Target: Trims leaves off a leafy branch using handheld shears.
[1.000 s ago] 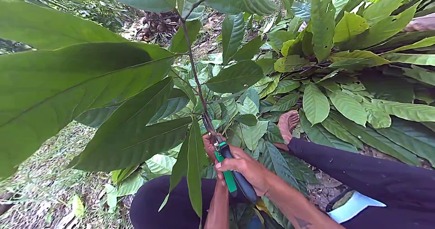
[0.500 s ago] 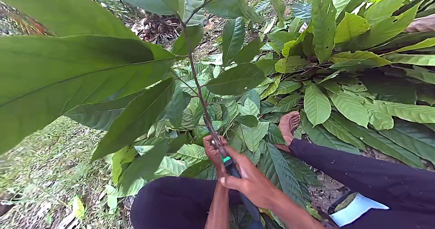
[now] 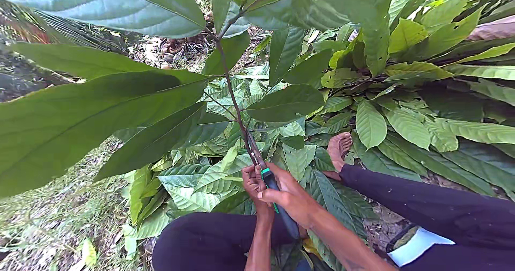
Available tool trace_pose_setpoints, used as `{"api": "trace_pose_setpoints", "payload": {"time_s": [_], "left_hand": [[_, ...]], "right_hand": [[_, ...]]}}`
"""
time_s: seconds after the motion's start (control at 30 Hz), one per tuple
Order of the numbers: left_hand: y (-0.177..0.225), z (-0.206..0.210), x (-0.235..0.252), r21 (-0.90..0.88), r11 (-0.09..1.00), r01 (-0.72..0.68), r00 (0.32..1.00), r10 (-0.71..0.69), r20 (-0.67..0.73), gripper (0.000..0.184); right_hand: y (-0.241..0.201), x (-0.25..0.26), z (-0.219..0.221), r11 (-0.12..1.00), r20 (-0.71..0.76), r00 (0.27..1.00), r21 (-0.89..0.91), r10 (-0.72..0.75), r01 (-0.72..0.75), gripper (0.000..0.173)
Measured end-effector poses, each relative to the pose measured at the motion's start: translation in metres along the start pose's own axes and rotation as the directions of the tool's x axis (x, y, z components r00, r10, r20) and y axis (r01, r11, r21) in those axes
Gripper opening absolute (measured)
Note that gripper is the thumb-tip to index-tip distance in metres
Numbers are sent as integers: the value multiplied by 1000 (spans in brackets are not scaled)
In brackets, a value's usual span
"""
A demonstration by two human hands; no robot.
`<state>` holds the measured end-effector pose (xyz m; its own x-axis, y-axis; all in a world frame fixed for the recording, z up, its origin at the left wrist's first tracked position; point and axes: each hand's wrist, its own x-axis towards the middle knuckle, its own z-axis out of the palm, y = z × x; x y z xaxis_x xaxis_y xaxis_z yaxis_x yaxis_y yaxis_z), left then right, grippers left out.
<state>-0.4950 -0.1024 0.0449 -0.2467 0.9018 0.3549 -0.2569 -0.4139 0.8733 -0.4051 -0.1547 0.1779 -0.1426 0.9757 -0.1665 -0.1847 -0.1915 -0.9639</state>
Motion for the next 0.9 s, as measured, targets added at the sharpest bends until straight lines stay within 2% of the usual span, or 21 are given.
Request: {"api": "trace_pose_setpoints", "payload": {"time_s": [0.1,0.2,0.3,0.37,0.5,0.67,0.77,0.8,0.9], "left_hand": [[-4,-1,-1,25,1000,7,1000,-7,-12,9],[19,12,1,96,995,15,998,-8,-67,9],[27,14,1,63,998,26,998,-23,-52,9],[27,11,4,46,999,24,1000,-24,-10,7],[36,7,30,8,995,100,970,-99,222,27],[38,16,50,42,991,130,968,-136,210,27],[37,19,37,-86,936,341,911,-306,276,37],[37,18,32,-103,923,372,898,-329,293,39],[30,9,22,-78,917,391,866,-338,368,25]], "right_hand": [[2,2,-2,1000,-11,1000,-16,-12,11,53],[4,4,-4,999,-28,999,-48,-23,22,50],[6,4,-4,999,-52,998,-30,-22,20,42],[8,3,-3,1000,-61,998,8,-6,7,42],[17,-5,-4,999,-26,999,41,19,-18,51],[25,-25,-3,991,-32,996,104,84,-80,55],[31,-25,-4,993,-38,996,89,83,-80,55],[33,-22,-6,992,-36,996,97,79,-75,55],[39,-18,-11,971,-11,993,208,120,-115,44]]}}
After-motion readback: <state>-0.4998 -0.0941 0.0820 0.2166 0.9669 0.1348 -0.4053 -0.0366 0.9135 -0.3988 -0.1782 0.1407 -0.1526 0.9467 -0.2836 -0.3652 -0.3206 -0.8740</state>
